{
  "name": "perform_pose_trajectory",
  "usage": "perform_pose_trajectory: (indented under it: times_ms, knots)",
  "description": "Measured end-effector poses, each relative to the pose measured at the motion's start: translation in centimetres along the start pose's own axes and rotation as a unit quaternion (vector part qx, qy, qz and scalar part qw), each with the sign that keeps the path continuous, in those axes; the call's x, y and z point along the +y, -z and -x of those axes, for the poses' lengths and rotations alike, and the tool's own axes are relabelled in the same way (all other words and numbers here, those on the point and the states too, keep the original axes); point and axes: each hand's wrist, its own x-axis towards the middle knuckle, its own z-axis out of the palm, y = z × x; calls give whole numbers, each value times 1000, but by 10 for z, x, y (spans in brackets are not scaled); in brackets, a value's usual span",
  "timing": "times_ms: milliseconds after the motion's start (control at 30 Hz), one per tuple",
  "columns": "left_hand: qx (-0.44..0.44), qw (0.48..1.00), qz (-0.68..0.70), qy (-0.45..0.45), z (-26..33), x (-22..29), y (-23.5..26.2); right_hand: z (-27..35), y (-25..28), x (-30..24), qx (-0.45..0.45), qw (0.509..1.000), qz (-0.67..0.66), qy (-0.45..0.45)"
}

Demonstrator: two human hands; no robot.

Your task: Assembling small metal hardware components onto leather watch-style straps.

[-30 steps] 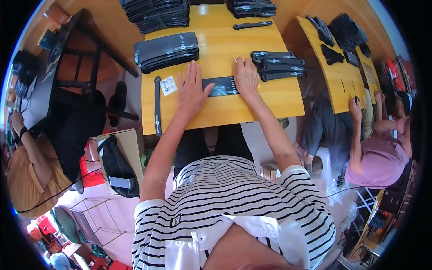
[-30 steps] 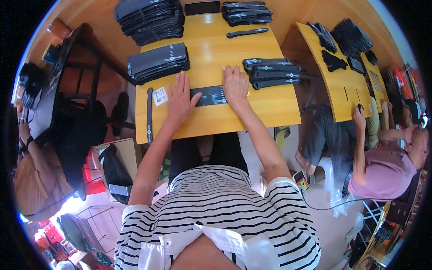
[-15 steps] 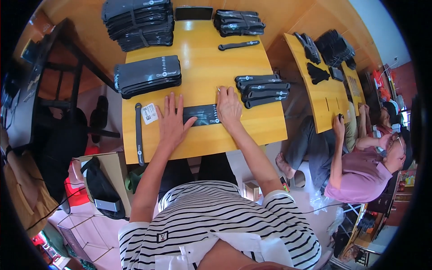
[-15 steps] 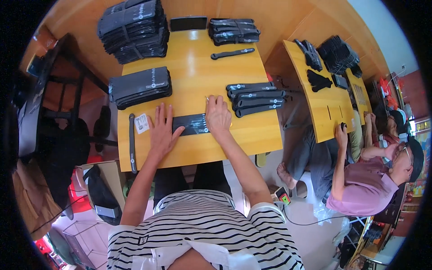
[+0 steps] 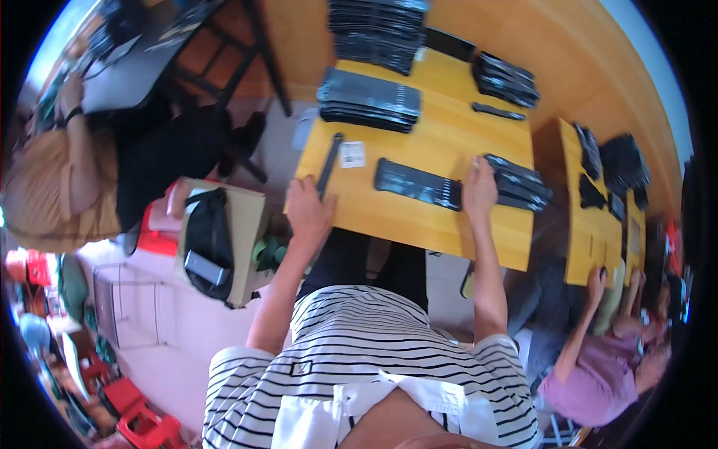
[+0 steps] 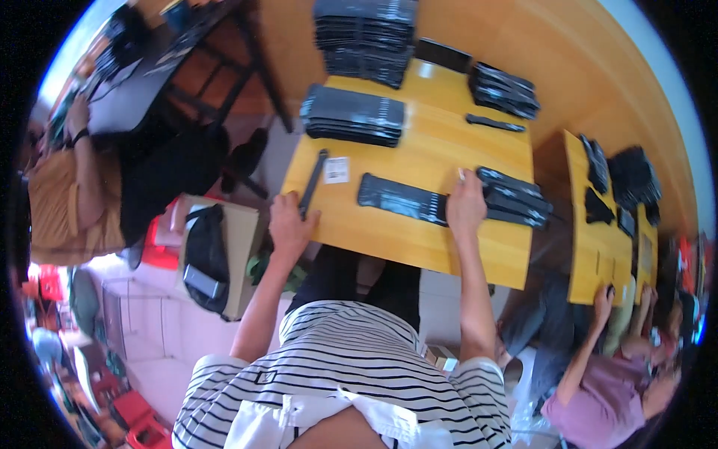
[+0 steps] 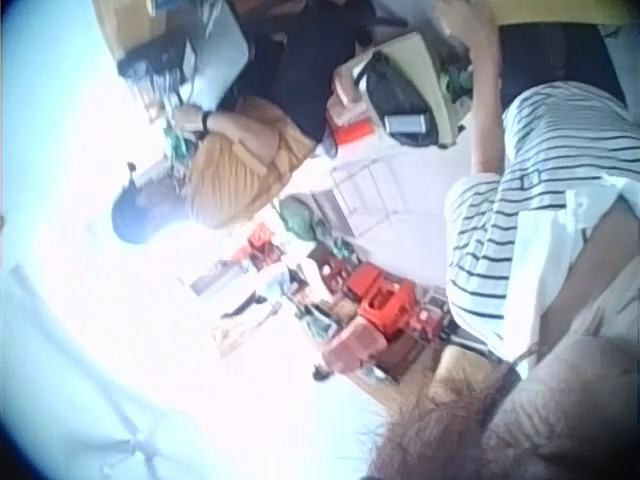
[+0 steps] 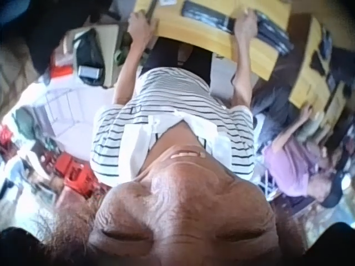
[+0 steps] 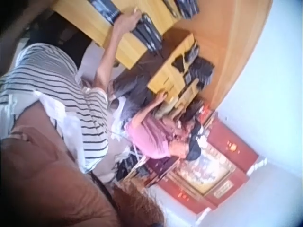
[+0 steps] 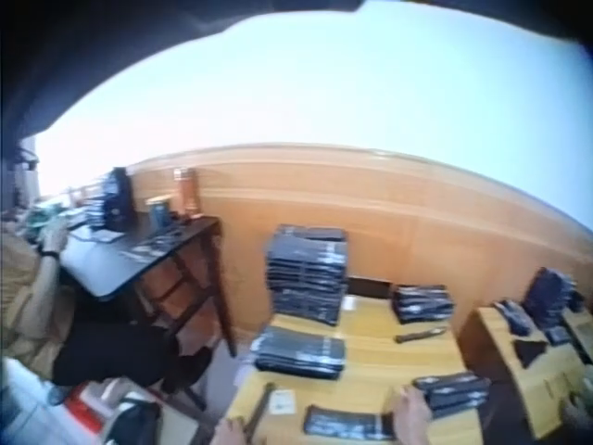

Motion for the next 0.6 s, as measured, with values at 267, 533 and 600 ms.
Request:
perform_pose_trajectory:
  times_ms: [267, 533, 600]
  knots:
    - [-133, 961, 197, 143, -13, -40, 0, 100, 17, -67, -116, 974, -194, 19]
    - [-189, 752, 599, 199, 11, 31, 42, 121, 20, -143, -310, 792, -512, -124]
    - [-183, 744, 610, 200, 20, 39, 33, 117, 20, -150, -321, 747, -563, -149]
